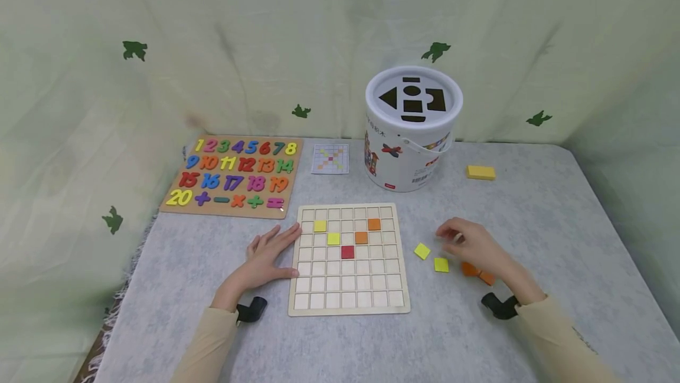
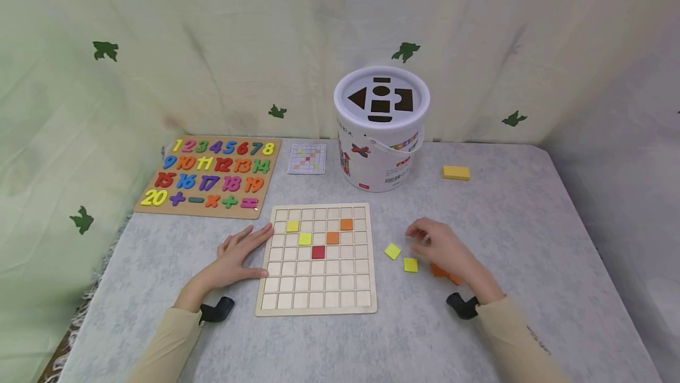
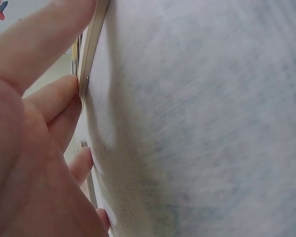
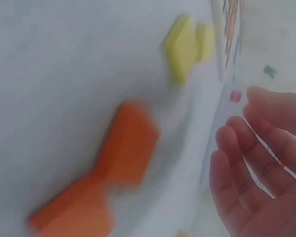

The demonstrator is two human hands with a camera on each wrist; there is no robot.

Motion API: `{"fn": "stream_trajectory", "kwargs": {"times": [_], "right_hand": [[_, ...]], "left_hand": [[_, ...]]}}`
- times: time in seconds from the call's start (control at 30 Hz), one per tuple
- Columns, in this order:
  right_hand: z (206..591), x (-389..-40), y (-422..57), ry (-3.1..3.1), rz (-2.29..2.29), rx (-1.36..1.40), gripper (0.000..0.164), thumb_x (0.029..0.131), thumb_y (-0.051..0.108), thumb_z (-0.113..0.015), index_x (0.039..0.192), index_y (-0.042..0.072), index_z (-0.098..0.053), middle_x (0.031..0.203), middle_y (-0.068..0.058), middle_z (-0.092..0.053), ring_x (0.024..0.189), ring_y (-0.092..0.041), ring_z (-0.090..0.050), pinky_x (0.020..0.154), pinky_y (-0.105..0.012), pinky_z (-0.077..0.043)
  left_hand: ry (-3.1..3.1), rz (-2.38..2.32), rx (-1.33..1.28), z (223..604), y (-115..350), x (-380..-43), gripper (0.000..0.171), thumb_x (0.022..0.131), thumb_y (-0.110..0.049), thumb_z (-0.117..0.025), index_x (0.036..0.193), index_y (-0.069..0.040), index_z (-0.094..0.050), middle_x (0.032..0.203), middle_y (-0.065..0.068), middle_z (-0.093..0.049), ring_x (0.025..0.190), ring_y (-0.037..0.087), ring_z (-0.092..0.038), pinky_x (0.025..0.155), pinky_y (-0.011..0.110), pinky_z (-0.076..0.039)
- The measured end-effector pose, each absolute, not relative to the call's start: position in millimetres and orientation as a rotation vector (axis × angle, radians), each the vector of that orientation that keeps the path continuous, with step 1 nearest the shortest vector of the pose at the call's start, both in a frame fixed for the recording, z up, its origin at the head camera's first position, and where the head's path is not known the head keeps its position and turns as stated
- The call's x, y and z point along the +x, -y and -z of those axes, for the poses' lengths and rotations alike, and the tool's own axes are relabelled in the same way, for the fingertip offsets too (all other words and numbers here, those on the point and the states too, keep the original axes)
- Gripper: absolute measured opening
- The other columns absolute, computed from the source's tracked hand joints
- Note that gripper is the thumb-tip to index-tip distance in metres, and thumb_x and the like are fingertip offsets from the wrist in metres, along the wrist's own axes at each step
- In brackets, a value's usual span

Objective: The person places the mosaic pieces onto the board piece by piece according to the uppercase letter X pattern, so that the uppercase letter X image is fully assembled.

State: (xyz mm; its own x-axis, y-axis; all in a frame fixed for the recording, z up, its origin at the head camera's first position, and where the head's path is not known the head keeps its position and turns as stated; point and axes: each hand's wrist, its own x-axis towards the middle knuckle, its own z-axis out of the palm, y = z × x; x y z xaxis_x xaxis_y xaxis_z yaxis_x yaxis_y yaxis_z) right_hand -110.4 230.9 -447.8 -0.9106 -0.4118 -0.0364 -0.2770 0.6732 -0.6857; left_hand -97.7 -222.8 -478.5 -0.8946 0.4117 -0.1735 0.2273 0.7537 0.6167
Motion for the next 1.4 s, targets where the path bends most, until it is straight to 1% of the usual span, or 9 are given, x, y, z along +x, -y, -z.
{"fn": "stream_trajectory", "kwargs": {"times": [0.2, 0.33, 0.5, 0.57, 0.67, 0.77, 1.03, 1.27, 1.4], "right_hand": [[451.6, -91.1, -268.4, -2.754, 1.001, -0.546, 0.020, 0.084, 0.002, -0.071, 0.103, 0.003, -0.066, 0.098, -0.002, -0.064, 0.087, -0.020, -0.059, 0.073, -0.035, -0.051], [456.2, -79.8, -279.8, -2.742, 0.950, -0.563, 0.024, 0.080, 0.000, -0.073, 0.102, 0.007, -0.066, 0.098, 0.002, -0.063, 0.088, -0.020, -0.060, 0.073, -0.033, -0.052], [460.8, -73.7, -280.1, -2.736, 0.857, -0.606, 0.032, 0.073, -0.007, -0.074, 0.098, 0.011, -0.064, 0.096, 0.006, -0.058, 0.086, -0.015, -0.057, 0.074, -0.032, -0.051], [461.4, -74.1, -278.1, -2.748, 0.841, -0.616, 0.033, 0.072, -0.009, -0.073, 0.096, 0.010, -0.064, 0.093, 0.006, -0.057, 0.083, -0.014, -0.055, 0.072, -0.031, -0.050], [459.6, -76.7, -274.6, -2.753, 0.828, -0.586, 0.030, 0.073, -0.007, -0.073, 0.095, 0.010, -0.064, 0.091, 0.006, -0.057, 0.080, -0.012, -0.052, 0.069, -0.030, -0.048], [455.0, -80.8, -267.1, -2.748, 0.832, -0.581, 0.027, 0.076, -0.002, -0.074, 0.096, 0.012, -0.064, 0.091, 0.006, -0.058, 0.082, -0.012, -0.053, 0.071, -0.031, -0.049], [444.1, -97.8, -203.7, -2.637, 0.972, -0.803, 0.025, 0.079, 0.002, -0.075, 0.098, 0.012, -0.064, 0.094, 0.007, -0.058, 0.085, -0.016, -0.055, 0.075, -0.034, -0.050], [443.3, -107.8, -120.1, -2.495, 1.005, -0.979, 0.022, 0.083, 0.008, -0.074, 0.102, 0.012, -0.064, 0.095, 0.007, -0.058, 0.086, -0.014, -0.053, 0.077, -0.028, -0.048], [447.9, -109.1, -80.5, -2.453, 0.953, -1.076, 0.018, 0.084, 0.007, -0.070, 0.100, 0.012, -0.064, 0.095, 0.006, -0.057, 0.084, -0.011, -0.052, 0.077, -0.025, -0.046]], "left_hand": [[-2.657, -0.868, 0.492, 479.7, 223.2, -97.5, 0.092, 0.078, -0.041, -0.077, 0.152, -0.015, -0.028, 0.158, 0.003, -0.021, 0.143, 0.034, -0.003, 0.105, 0.061, 0.007], [-2.657, -0.868, 0.491, 479.1, 222.8, -97.8, 0.092, 0.078, -0.041, -0.077, 0.152, -0.015, -0.029, 0.158, 0.003, -0.021, 0.143, 0.034, -0.003, 0.105, 0.061, 0.008], [-2.644, -0.878, 0.484, 477.9, 222.6, -97.2, 0.092, 0.078, -0.040, -0.077, 0.152, -0.015, -0.029, 0.158, 0.004, -0.020, 0.143, 0.034, -0.002, 0.105, 0.061, 0.008], [-2.643, -0.878, 0.484, 477.9, 222.5, -97.3, 0.092, 0.078, -0.040, -0.077, 0.152, -0.015, -0.029, 0.158, 0.004, -0.020, 0.143, 0.034, -0.002, 0.105, 0.060, 0.008], [-2.646, -0.872, 0.485, 478.6, 222.6, -97.7, 0.092, 0.078, -0.041, -0.077, 0.152, -0.015, -0.028, 0.158, 0.003, -0.020, 0.143, 0.034, -0.002, 0.105, 0.061, 0.008], [-2.651, -0.862, 0.488, 479.4, 222.9, -98.0, 0.092, 0.078, -0.042, -0.076, 0.152, -0.015, -0.028, 0.158, 0.003, -0.020, 0.143, 0.034, -0.002, 0.105, 0.061, 0.008], [-2.655, -0.868, 0.503, 479.5, 223.5, -97.9, 0.092, 0.078, -0.043, -0.076, 0.152, -0.015, -0.029, 0.158, 0.004, -0.020, 0.143, 0.035, -0.002, 0.105, 0.062, 0.007], [-2.653, -0.884, 0.500, 477.0, 222.6, -97.0, 0.091, 0.079, -0.040, -0.076, 0.152, -0.014, -0.029, 0.158, 0.005, -0.021, 0.143, 0.036, -0.002, 0.105, 0.061, 0.007], [-2.650, -0.883, 0.495, 475.9, 222.8, -97.0, 0.090, 0.079, -0.039, -0.076, 0.152, -0.014, -0.029, 0.158, 0.005, -0.020, 0.143, 0.036, -0.002, 0.104, 0.062, 0.007]]}}
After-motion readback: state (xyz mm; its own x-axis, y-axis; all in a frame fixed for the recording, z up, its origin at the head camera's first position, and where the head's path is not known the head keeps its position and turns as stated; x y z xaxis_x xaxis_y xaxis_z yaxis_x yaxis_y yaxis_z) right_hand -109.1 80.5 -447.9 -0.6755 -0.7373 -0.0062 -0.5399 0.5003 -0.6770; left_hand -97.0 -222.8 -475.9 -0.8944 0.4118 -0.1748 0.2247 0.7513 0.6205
